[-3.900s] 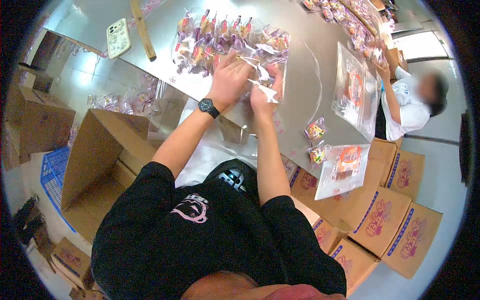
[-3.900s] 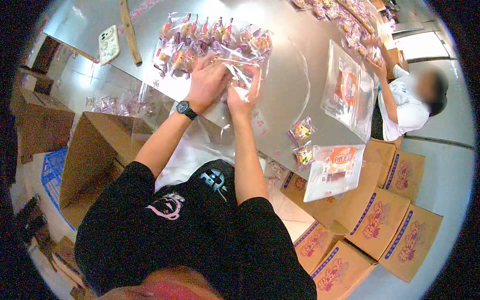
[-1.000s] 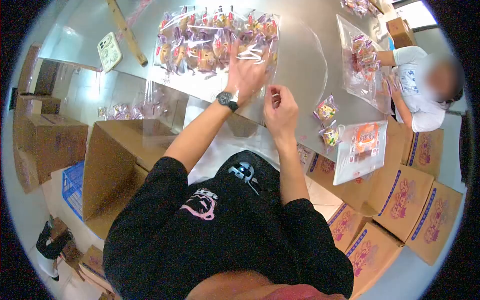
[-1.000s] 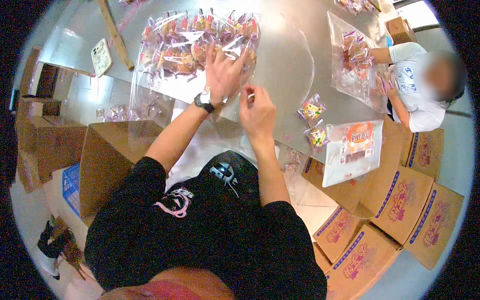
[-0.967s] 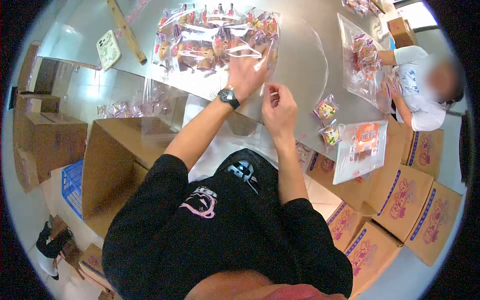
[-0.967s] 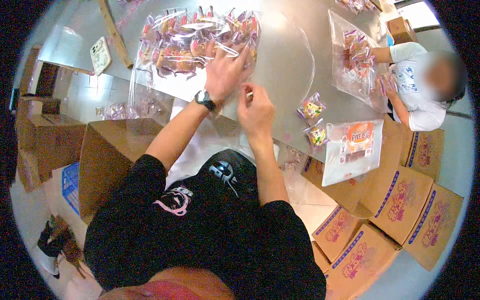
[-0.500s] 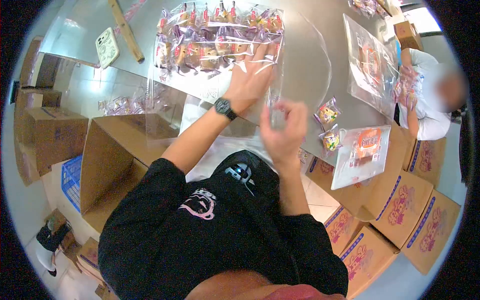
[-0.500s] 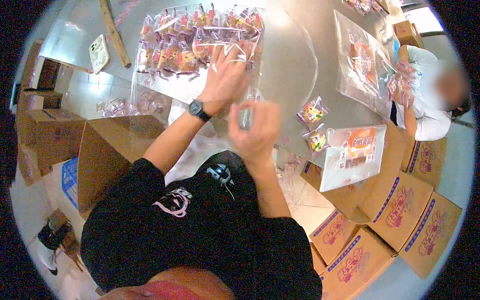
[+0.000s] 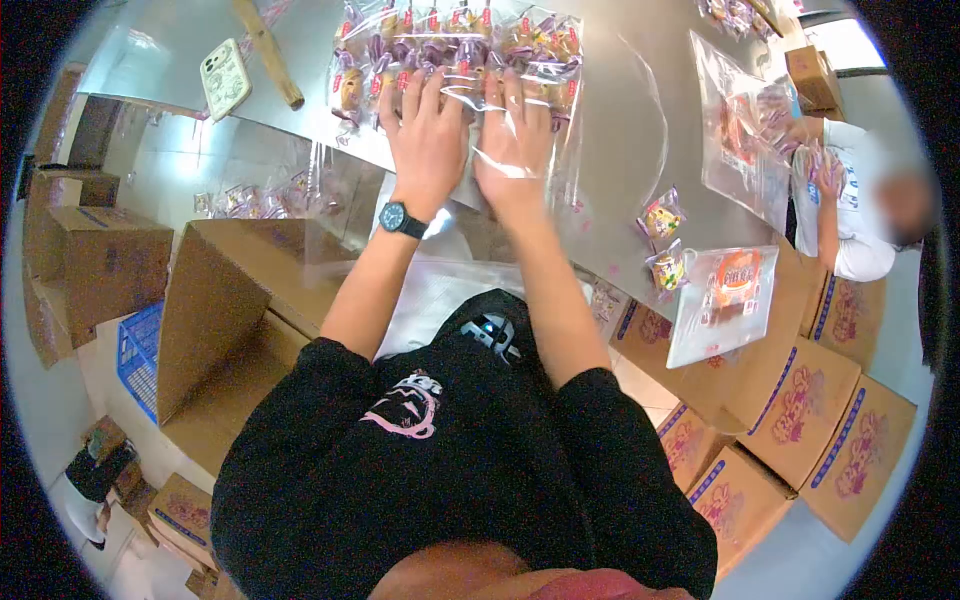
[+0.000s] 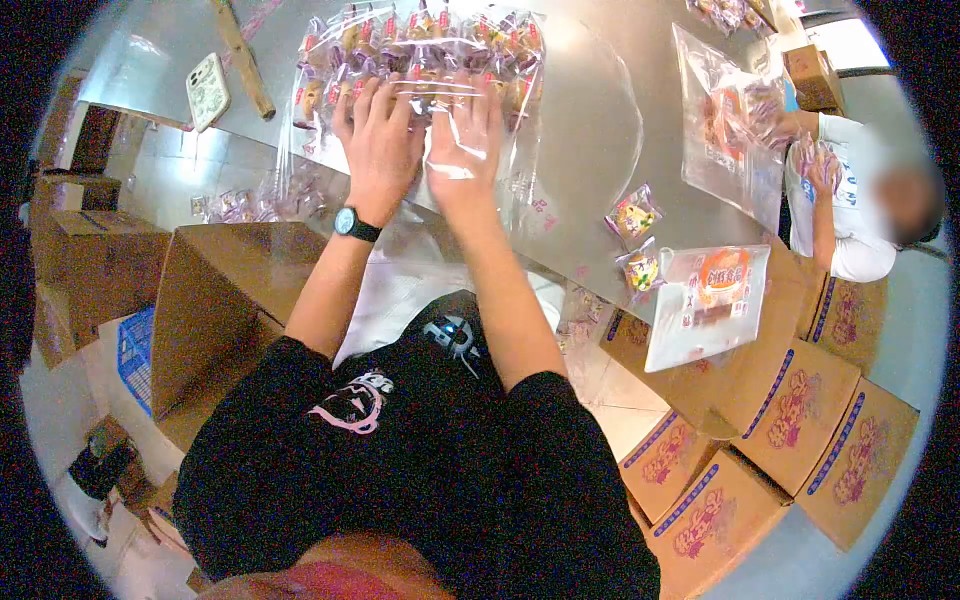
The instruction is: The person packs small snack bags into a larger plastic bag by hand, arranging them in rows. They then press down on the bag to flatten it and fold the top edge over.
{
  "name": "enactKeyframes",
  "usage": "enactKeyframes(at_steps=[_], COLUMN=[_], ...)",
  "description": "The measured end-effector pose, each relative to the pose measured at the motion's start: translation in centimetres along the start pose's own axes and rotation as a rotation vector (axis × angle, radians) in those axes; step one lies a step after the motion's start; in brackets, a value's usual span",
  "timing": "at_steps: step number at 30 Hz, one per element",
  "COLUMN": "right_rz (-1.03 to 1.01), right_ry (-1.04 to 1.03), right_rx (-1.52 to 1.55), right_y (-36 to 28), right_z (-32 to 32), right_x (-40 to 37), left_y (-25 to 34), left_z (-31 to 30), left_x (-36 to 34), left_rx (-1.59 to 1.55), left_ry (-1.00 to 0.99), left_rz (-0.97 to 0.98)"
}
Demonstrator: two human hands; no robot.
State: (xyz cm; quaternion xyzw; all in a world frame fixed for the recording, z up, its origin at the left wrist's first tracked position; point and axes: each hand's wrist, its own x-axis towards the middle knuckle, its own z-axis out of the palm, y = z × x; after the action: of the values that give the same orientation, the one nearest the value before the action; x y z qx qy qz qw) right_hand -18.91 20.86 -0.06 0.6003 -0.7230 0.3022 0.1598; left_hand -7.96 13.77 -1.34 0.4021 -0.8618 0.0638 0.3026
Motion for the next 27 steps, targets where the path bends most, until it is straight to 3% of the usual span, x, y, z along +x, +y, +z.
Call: enactKeyframes(at_steps=[2, 5, 9, 10, 14, 18, 21, 22, 27], right_rz=[-0.037, -0.015, -0.056, -0.038, 0.089, 0.040, -0.191, -0.193, -0.145], right_ry=[-0.012, 0.013, 0.212, 0.254, 0.059, 0.079, -0.073, -0.004, -0.013], right_rx=[-0.162, -0.189, -0.006, -0.112, -0.180, -0.147, 0.042, 0.208, 0.139], right_y=[2.3, 2.8, 2.5, 2.6, 2.1, 2.2, 1.8, 2.1, 3.4], right_z=[2.6, 1.9, 0.6, 1.0, 1.0, 1.1, -0.2, 0.7, 2.2], right_x=[-0.2, 0.8, 1.0, 0.9, 1.4, 2.3, 3.3, 3.3, 2.8], left_y=[-0.6, 0.2, -1.1, -1.0, -1.4, -1.5, -1.7, -1.9, -2.1], left_z=[-0.3, -2.4, -1.2, -1.3, -1.2, -1.1, -1.0, -0.7, -1.1], left_x=[0.4, 0.9, -0.1, -0.2, -0.6, -1.0, -1.3, -1.7, -1.5], left_rx=[0.056, -0.014, -0.104, -0.144, 0.010, -0.139, -0.214, -0.170, -0.165], left_ry=[-0.015, -0.003, -0.008, 0.061, 0.005, 0.046, 0.048, 0.078, 0.061], left_rz=[0.040, -0.082, -0.114, -0.091, -0.063, -0.069, -0.128, -0.081, -0.108])
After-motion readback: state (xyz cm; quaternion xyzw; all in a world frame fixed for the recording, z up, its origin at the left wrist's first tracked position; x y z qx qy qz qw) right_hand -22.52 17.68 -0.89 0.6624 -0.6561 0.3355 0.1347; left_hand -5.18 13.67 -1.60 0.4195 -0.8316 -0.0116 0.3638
